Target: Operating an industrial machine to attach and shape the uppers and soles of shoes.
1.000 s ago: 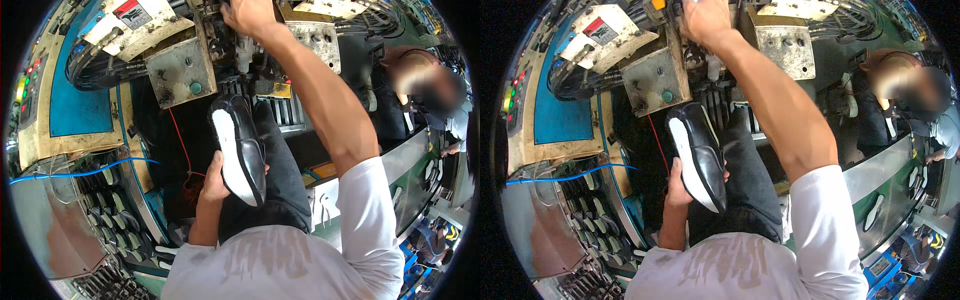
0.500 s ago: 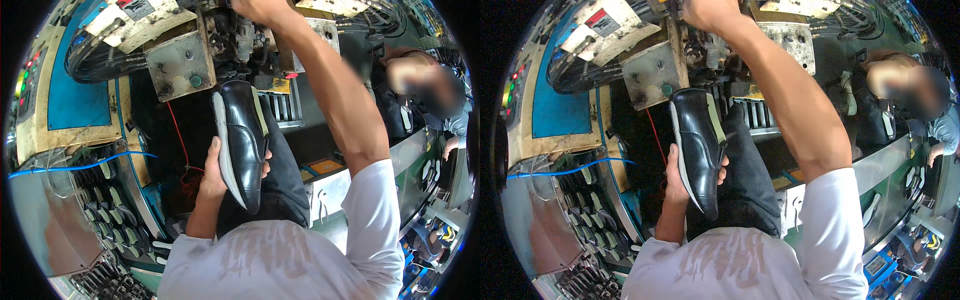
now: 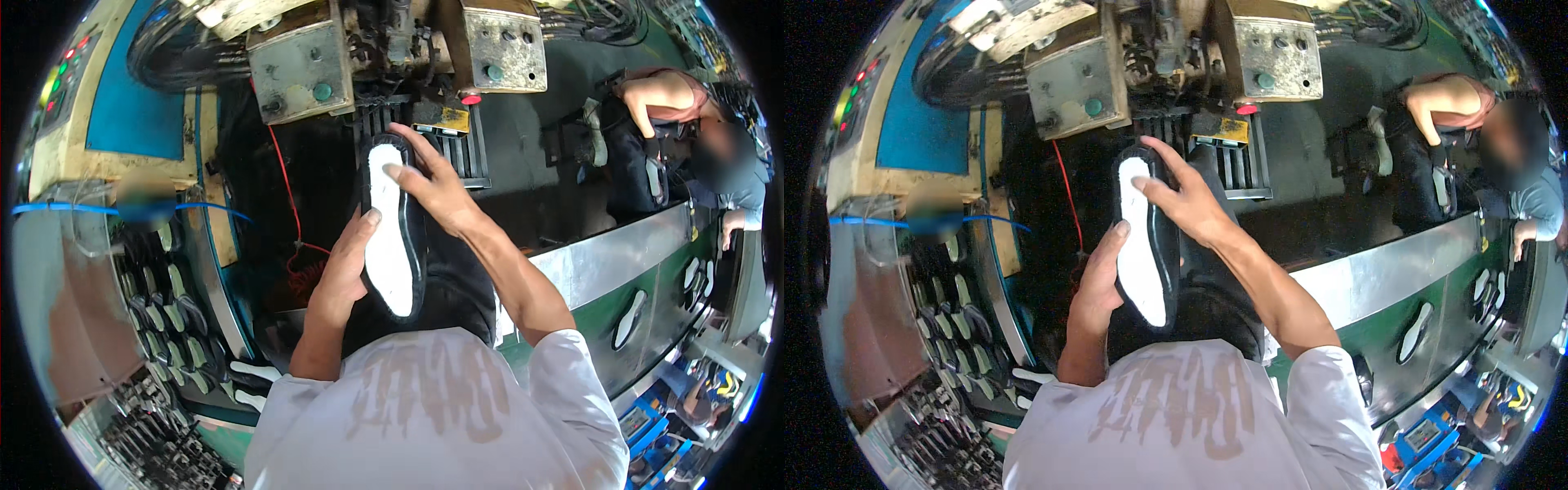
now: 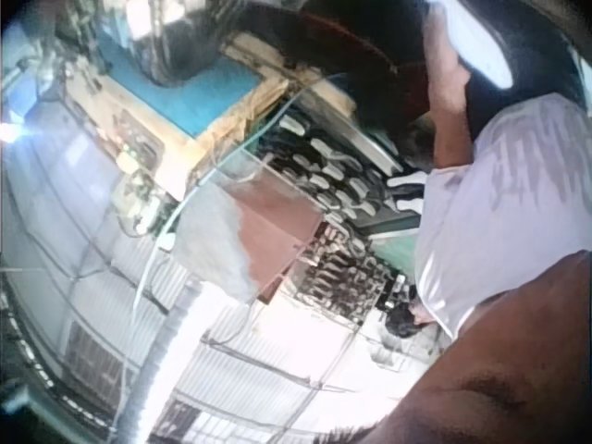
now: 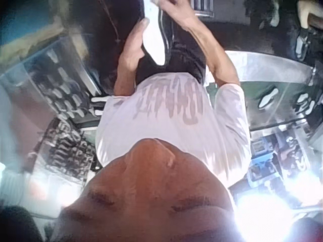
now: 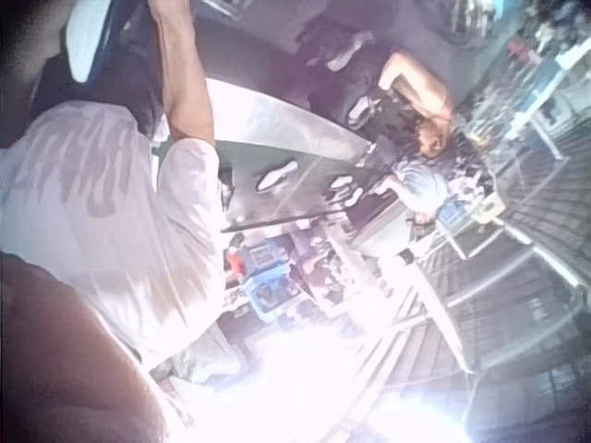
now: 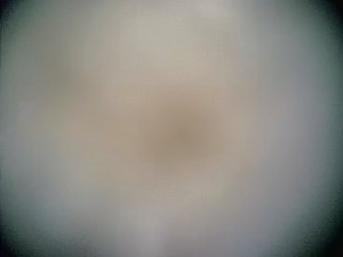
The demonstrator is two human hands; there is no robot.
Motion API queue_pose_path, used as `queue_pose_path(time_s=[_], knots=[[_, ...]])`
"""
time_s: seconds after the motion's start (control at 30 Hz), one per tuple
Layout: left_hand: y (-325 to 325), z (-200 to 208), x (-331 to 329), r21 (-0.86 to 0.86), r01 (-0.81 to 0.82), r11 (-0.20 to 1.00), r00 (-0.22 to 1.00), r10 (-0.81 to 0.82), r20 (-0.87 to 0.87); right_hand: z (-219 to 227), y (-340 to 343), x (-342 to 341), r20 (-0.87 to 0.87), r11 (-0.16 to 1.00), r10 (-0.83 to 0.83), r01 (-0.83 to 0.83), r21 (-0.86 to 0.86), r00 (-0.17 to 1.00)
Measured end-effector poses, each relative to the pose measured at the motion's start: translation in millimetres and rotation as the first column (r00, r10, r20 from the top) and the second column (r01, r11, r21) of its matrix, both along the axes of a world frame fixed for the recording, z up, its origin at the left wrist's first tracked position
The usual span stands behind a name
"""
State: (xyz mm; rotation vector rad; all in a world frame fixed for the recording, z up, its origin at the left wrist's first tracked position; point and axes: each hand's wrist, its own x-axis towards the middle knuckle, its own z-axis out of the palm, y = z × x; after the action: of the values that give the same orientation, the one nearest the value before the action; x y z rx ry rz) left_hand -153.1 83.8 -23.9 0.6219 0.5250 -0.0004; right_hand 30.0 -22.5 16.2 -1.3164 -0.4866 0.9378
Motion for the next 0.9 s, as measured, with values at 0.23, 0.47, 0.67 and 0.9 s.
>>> queue_pose_path(time_s=[0.23,0.47,0.67,0.9], knots=[[-6.6,27.4,-57.8,0.171,-0.213,0.962,0.973,0.224,-0.049,-28.5,14.8,-84.6,-0.136,0.995,-0.038,0.025,-0.094,0.99],[-9.7,42.5,-206.4,0.541,-0.518,0.662,0.638,0.721,-0.271,-71.8,47.6,-118.9,-0.329,0.913,0.386,-0.409,0.0,0.862],[-73.3,61.7,-380.8,0.796,-0.591,0.13,-0.096,0.968,-0.23,-198.4,4.6,-47.8,-0.527,0.902,0.266,-0.401,-0.159,0.807],[-189.5,13.9,-547.0,0.9,-0.435,-0.027,-0.418,0.892,-0.175,-235.3,2.1,-32.3,-0.542,0.922,0.191,-0.339,-0.187,0.819]])
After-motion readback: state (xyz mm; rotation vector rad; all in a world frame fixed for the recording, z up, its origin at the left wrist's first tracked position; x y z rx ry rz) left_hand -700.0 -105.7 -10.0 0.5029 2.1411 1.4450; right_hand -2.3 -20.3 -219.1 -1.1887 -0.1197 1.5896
